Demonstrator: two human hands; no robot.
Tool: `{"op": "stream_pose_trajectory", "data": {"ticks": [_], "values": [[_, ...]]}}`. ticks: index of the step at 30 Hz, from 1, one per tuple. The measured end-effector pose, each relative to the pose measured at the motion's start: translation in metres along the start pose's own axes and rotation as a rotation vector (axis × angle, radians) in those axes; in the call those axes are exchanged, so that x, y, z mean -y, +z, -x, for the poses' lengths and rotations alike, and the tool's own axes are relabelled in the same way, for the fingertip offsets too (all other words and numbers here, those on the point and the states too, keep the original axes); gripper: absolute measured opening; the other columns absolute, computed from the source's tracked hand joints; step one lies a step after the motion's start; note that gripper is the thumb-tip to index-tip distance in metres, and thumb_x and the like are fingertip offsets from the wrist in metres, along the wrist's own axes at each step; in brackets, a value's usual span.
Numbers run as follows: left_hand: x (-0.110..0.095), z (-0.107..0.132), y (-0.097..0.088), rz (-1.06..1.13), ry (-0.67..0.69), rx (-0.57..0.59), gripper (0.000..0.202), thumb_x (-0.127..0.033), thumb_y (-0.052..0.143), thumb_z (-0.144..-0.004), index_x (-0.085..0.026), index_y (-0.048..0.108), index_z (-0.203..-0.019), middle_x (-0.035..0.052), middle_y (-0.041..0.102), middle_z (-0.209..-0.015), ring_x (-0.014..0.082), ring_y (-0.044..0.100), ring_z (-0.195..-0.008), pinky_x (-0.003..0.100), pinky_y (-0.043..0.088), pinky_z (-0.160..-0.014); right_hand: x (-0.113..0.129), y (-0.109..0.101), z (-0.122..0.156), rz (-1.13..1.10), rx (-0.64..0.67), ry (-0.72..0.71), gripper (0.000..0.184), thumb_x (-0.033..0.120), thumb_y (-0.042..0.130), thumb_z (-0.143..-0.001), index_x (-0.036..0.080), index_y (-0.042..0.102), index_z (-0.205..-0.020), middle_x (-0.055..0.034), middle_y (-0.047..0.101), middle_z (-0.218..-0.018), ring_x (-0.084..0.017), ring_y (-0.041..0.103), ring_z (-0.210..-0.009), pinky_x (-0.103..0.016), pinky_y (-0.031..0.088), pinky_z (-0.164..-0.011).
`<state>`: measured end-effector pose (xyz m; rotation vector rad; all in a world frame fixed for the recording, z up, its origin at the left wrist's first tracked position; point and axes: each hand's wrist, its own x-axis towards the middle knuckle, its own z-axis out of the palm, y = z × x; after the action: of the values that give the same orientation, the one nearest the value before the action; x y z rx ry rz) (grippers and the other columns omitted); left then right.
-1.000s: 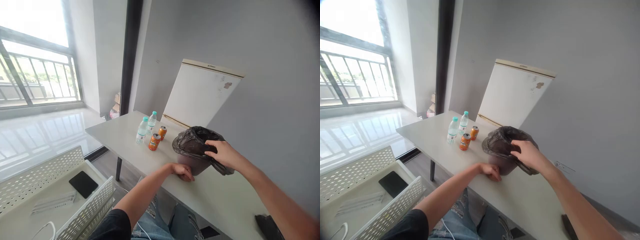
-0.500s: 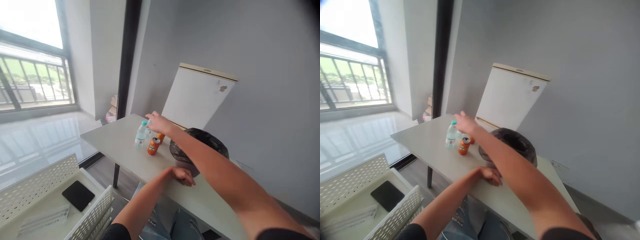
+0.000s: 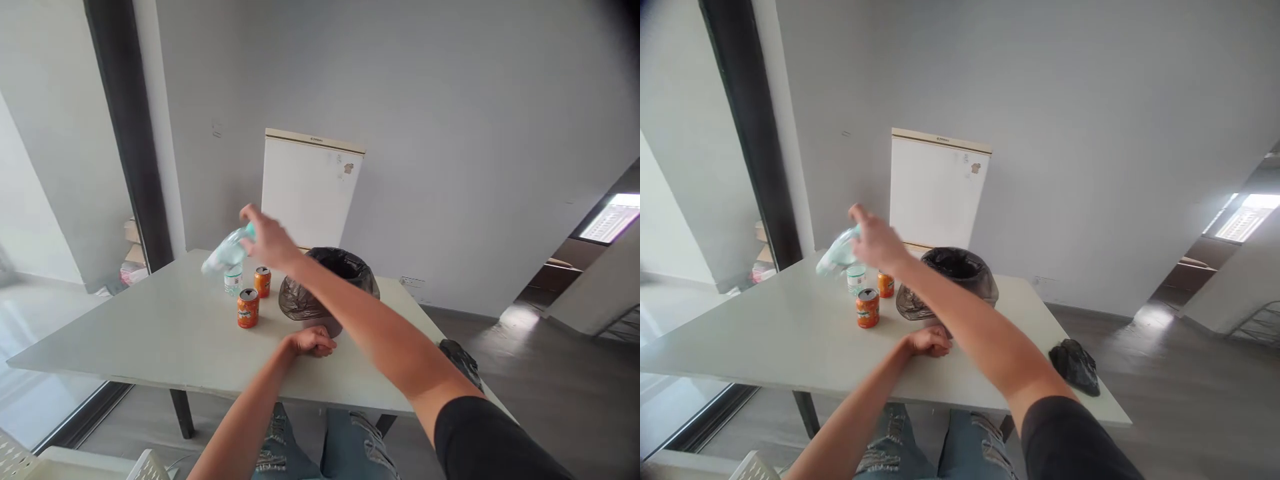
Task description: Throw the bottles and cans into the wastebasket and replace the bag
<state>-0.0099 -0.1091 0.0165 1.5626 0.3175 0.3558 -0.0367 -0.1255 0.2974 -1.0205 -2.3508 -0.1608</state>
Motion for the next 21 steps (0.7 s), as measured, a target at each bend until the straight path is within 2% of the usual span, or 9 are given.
{"op": "stream_pose_trajectory", "data": {"ticks": [3, 5, 7, 9, 12, 16, 18, 21], "values": [[-0.002, -0.001, -0.002, 0.061, -0.009, 0.082, 0.058, -0.043, 0.069, -0.083, -0.022, 0.029, -0.046, -0.0037, 0.024, -0.045, 0.009, 0.018, -0.048, 0.034, 0.013, -0.056, -0.056, -0.086, 0.027, -0.133, -0.25, 0.096, 0.03, 0.034, 0.058, -0.1, 0.022, 0.051, -0.127, -0.0042, 0.069, -0.113, -0.016, 0.065, -0.084, -0.031, 0.055, -0.079], [-0.003, 0.0, -0.003, 0.088, -0.006, 0.096, 0.059, -0.041, 0.067, -0.084, -0.022, 0.027, -0.046, -0.0035, 0.022, -0.046, 0.0089, 0.017, -0.049, 0.034, 0.012, -0.057, -0.089, -0.133, 0.049, -0.182, -0.38, 0.178, 0.029, 0.039, 0.065, -0.096, 0.021, 0.058, -0.119, -0.0048, 0.069, -0.108, -0.016, 0.066, -0.076, -0.033, 0.057, -0.073], [-0.004, 0.001, -0.003, 0.108, -0.003, 0.105, 0.059, -0.038, 0.066, -0.086, -0.021, 0.026, -0.046, -0.0033, 0.021, -0.047, 0.0086, 0.016, -0.049, 0.035, 0.01, -0.058, -0.114, -0.163, 0.07, -0.149, -0.477, 0.24, 0.028, 0.04, 0.066, -0.094, 0.019, 0.063, -0.112, -0.0045, 0.069, -0.102, -0.016, 0.066, -0.07, -0.036, 0.058, -0.072], [-0.004, 0.002, -0.003, 0.13, 0.0, 0.109, 0.058, -0.035, 0.064, -0.087, -0.021, 0.025, -0.046, -0.0032, 0.02, -0.048, 0.0083, 0.016, -0.049, 0.035, 0.01, -0.059, -0.128, -0.173, 0.087, -0.076, -0.463, 0.279, 0.026, 0.039, 0.068, -0.093, 0.018, 0.068, -0.107, -0.0038, 0.07, -0.095, -0.017, 0.066, -0.07, -0.037, 0.058, -0.074], [-0.003, 0.002, -0.004, 0.163, -0.002, 0.106, 0.059, -0.035, 0.063, -0.088, -0.02, 0.023, -0.048, -0.0034, 0.018, -0.049, 0.008, 0.016, -0.049, 0.034, 0.009, -0.058, -0.14, -0.155, 0.098, 0.085, -0.265, 0.332, 0.021, 0.035, 0.072, -0.092, 0.02, 0.072, -0.106, -0.0051, 0.073, -0.096, -0.021, 0.068, -0.082, -0.036, 0.056, -0.081], [-0.001, 0.0, -0.006, 0.177, -0.021, 0.098, 0.063, -0.041, 0.069, -0.086, -0.021, 0.023, -0.047, -0.0051, 0.019, -0.047, 0.0072, 0.016, -0.047, 0.032, 0.01, -0.055, -0.159, -0.102, 0.09, 0.252, 0.125, 0.411, 0.023, 0.03, 0.077, -0.089, 0.021, 0.075, -0.111, -0.0102, 0.075, -0.114, -0.025, 0.069, -0.104, -0.035, 0.054, -0.089], [0.0, -0.002, -0.007, 0.176, -0.029, 0.094, 0.066, -0.045, 0.073, -0.084, -0.021, 0.024, -0.046, -0.0061, 0.019, -0.046, 0.0071, 0.017, -0.046, 0.031, 0.011, -0.054, -0.171, -0.076, 0.084, 0.248, 0.252, 0.431, 0.024, 0.027, 0.085, -0.082, 0.021, 0.078, -0.104, -0.0116, 0.075, -0.115, -0.025, 0.071, -0.1, -0.033, 0.055, -0.083], [0.002, -0.003, -0.008, 0.179, -0.039, 0.084, 0.067, -0.048, 0.076, -0.081, -0.021, 0.026, -0.046, -0.0071, 0.019, -0.045, 0.0068, 0.017, -0.045, 0.03, 0.011, -0.052, -0.186, -0.046, 0.078, 0.215, 0.398, 0.44, 0.022, 0.019, 0.091, -0.072, 0.02, 0.08, -0.091, -0.0102, 0.077, -0.104, -0.023, 0.073, -0.086, -0.032, 0.056, -0.074]]}}
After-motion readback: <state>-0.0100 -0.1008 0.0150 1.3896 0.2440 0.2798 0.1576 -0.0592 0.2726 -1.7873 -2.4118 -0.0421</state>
